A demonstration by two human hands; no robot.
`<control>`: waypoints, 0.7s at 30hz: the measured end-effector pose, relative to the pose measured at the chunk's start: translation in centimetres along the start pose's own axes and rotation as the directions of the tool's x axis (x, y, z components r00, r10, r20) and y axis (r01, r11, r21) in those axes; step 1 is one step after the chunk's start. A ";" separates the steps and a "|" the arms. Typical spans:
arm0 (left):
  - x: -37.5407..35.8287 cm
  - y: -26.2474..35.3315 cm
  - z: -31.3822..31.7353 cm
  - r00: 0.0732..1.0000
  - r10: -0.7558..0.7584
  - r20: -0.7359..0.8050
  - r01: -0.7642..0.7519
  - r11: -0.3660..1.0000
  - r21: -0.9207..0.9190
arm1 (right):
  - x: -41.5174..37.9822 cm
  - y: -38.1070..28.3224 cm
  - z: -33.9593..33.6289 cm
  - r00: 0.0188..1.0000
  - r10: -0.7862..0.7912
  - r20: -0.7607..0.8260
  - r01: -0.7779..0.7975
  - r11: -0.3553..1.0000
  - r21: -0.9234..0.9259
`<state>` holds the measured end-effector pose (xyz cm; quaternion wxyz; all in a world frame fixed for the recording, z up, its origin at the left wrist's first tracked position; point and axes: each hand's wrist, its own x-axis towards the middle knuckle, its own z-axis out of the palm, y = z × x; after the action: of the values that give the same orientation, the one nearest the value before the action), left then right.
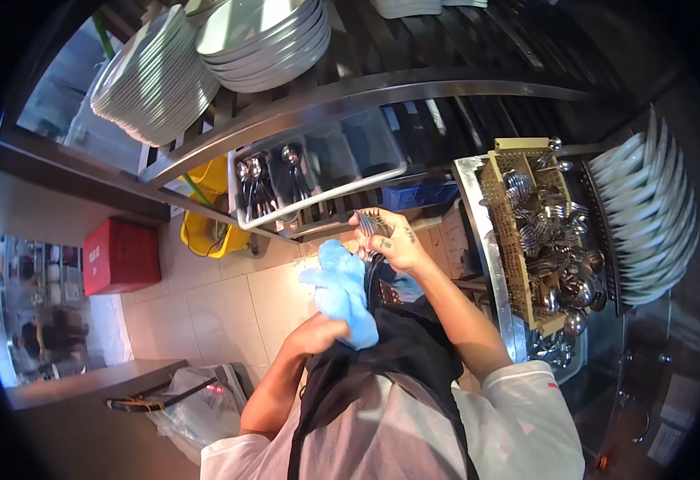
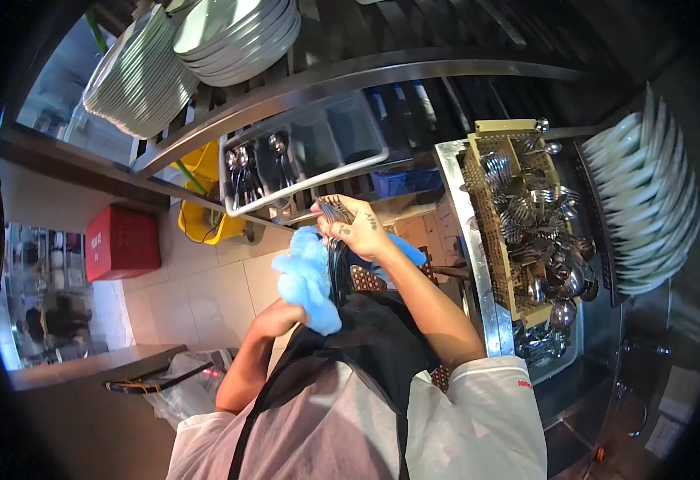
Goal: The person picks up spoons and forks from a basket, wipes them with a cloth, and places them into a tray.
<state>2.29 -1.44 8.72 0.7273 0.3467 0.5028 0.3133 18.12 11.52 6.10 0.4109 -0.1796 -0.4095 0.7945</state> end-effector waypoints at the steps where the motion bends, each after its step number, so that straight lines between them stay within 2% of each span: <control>1: -0.2 0.1 0.8 0.981 0.147 0.127 -0.181 0.932 0.315 | -0.1 0.5 0.0 1.000 0.019 -0.015 -0.019 1.000 -0.018; 2: -0.3 0.3 1.7 0.928 0.231 0.294 -0.363 0.740 0.566 | -0.3 1.0 0.1 0.999 0.035 -0.009 -0.035 0.999 -0.006; 3: -0.1 0.8 2.6 0.914 0.236 0.329 -0.397 0.680 0.616 | -0.3 1.4 0.2 0.999 0.021 -0.045 -0.021 1.000 -0.005; 4: 0.7 0.3 3.0 0.921 0.235 0.312 -0.384 0.687 0.617 | -0.1 1.6 0.2 0.997 0.003 -0.078 -0.004 1.000 -0.008; 5: 1.6 -0.5 3.1 0.919 0.352 0.179 -0.360 0.561 0.745 | -0.2 1.6 0.5 0.994 0.001 -0.108 -0.003 1.000 -0.012; 6: 2.3 -1.0 3.1 0.877 0.476 0.062 -0.292 0.428 0.855 | -0.2 1.5 0.8 0.995 0.013 -0.095 -0.014 1.000 -0.002; 7: 2.9 -0.4 3.0 0.880 0.473 0.044 -0.276 0.432 0.859 | -0.2 1.4 1.1 0.997 0.030 -0.068 -0.026 0.999 0.046; 8: 3.6 0.3 2.8 0.946 0.323 -0.023 -0.199 0.636 0.745 | -0.3 1.3 1.2 0.998 0.044 -0.043 -0.040 0.995 0.094; 9: 3.9 0.6 2.8 0.986 0.156 -0.055 -0.093 0.799 0.594 | -0.3 1.5 0.9 0.998 0.059 0.007 -0.059 0.997 0.057; 10: 4.0 -0.6 2.6 0.986 0.151 -0.068 -0.082 0.803 0.590 | -0.2 1.8 0.5 0.998 0.069 0.013 -0.069 0.996 0.064; 11: 4.0 -2.4 2.2 0.997 0.079 -0.020 -0.076 0.989 0.129 | -0.2 2.3 0.1 0.986 0.143 0.080 -0.156 0.971 0.180; 12: 3.8 -4.2 1.9 0.998 0.045 0.052 -0.023 0.931 -0.364 | -0.3 2.9 -0.3 0.966 0.210 0.154 -0.247 0.926 0.287; 14: 2.6 -4.8 2.4 0.996 0.043 0.084 -0.011 0.938 -0.345 | -0.5 4.4 -0.7 0.952 0.232 0.200 -0.288 0.898 0.332; 16: 1.2 -6.1 2.5 0.990 -0.084 0.110 0.135 0.768 -0.626 | -1.1 6.3 -0.7 0.923 0.303 0.239 -0.382 0.806 0.452; 17: 0.9 -8.3 2.1 0.988 -0.050 0.146 0.144 0.639 -0.756 | -1.1 7.5 -0.5 0.905 0.290 0.310 -0.420 0.720 0.553; 18: 0.5 -10.4 1.9 0.989 -0.050 0.139 0.139 0.637 -0.758 | -1.0 8.7 -0.4 0.903 0.292 0.316 -0.426 0.716 0.554; 20: 0.4 -11.1 2.9 0.985 0.136 0.109 0.050 0.380 -0.924 | -0.9 10.1 0.6 0.859 0.240 0.452 -0.508 0.504 0.698; 21: -0.1 -11.1 3.1 0.998 0.063 0.013 -0.012 0.375 -0.927 | -0.5 10.7 0.9 0.837 0.277 0.471 -0.544 0.501 0.673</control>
<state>6.44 -8.36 0.42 0.8008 -0.1002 0.2174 0.5490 12.46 7.17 -1.90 0.1752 0.0497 -0.0208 0.9831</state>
